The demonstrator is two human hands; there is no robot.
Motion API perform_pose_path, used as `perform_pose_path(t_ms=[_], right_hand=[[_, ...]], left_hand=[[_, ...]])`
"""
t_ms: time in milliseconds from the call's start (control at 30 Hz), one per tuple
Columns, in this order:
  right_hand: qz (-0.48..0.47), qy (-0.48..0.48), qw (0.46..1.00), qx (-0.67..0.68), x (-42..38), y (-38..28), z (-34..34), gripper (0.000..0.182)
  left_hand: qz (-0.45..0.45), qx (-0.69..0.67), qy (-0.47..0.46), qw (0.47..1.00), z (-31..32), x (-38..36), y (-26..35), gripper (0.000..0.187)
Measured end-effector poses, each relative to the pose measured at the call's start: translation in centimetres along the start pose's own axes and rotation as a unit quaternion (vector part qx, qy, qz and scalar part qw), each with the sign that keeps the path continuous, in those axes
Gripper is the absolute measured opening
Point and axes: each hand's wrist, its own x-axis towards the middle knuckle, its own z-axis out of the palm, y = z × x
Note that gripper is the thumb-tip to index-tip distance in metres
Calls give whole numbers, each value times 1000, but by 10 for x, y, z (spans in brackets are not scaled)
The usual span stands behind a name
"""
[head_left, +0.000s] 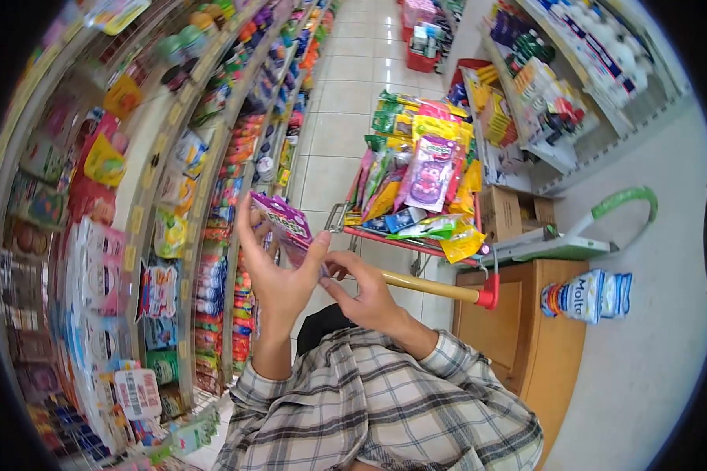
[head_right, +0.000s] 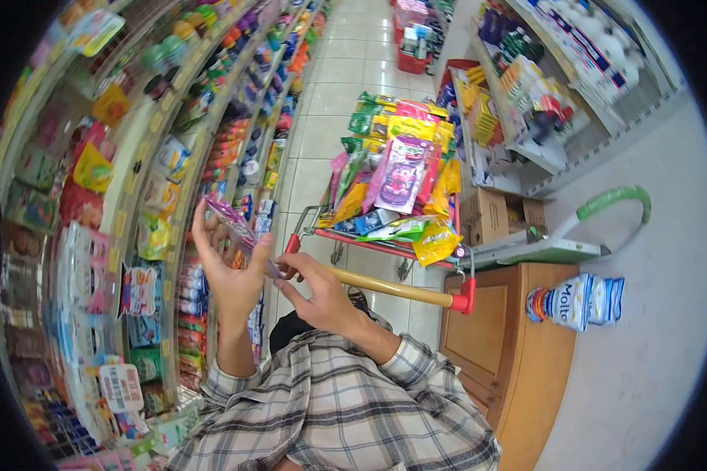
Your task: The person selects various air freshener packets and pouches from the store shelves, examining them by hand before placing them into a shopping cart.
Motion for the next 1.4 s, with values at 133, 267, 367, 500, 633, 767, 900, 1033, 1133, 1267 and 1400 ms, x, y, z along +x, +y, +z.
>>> perform_pose_path(t_ms=[133,267,367,500,633,767,900,1033,1133,1267,1400], right_hand=[[18,119,990,-73,-1,3,-36,26],[93,265,960,-21,-5,25,-93,24],[97,352,931,-4,6,47,-160,26],[198,335,921,15,20,75,-210,28],[258,281,924,-22,33,98,-216,28],[282,266,921,-20,45,115,-217,27],[271,243,930,-52,52,132,-214,27],[282,179,932,-139,51,148,-223,28],[299,168,916,-207,50,150,-231,35],[334,63,922,-186,53,224,-291,26],[332,116,935,-47,41,374,-371,39]], left_hand=[[11,17,-71,997,30,-3,-6,103],[76,38,-153,985,40,-1,-1,92],[79,82,-142,983,33,-4,-14,65],[67,149,-90,982,-2,-2,-59,38],[13,195,-16,981,-57,-11,-77,31],[-4,221,70,973,-133,-20,-86,32],[4,283,172,944,-224,-28,-66,30],[18,331,245,911,-294,-40,-33,32],[24,358,323,876,-309,-40,12,34],[94,360,375,849,-359,-41,37,28],[61,376,435,816,-407,-31,53,39]])
